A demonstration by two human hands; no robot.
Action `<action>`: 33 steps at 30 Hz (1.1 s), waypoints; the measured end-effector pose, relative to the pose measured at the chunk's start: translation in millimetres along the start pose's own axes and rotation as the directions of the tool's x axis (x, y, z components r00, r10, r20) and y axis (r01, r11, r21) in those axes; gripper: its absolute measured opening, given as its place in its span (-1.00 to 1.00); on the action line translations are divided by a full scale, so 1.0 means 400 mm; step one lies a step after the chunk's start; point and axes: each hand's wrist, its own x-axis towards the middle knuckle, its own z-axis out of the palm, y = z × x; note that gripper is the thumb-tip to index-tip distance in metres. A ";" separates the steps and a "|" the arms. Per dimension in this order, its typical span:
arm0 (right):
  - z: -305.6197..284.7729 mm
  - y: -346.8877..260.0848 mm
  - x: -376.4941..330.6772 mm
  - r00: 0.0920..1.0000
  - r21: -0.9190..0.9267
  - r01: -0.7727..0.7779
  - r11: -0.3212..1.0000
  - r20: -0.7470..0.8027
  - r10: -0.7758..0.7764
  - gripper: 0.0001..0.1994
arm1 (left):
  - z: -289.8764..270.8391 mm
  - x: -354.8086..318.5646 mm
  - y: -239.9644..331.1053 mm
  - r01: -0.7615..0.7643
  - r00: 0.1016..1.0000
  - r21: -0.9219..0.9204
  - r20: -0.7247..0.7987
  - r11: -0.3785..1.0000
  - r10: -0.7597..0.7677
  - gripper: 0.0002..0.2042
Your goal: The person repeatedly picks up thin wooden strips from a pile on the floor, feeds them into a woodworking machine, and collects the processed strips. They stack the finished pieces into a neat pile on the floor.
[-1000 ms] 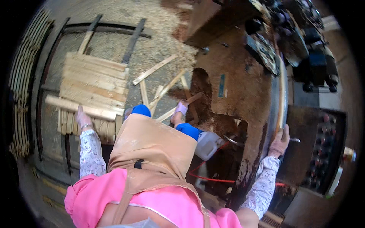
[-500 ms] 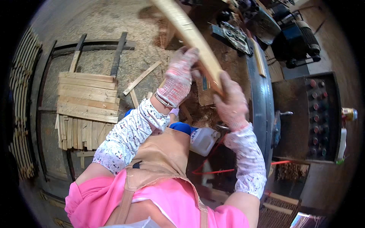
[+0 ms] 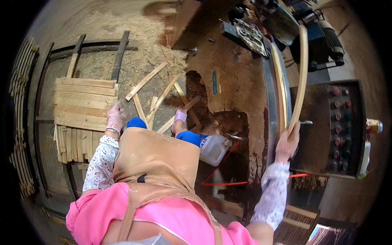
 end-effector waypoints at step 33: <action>0.160 0.045 0.187 0.990 0.067 -0.053 0.996 0.137 0.043 -0.55 | -0.271 0.123 0.146 -0.294 0.932 -0.189 -0.272 0.937 0.238 -0.33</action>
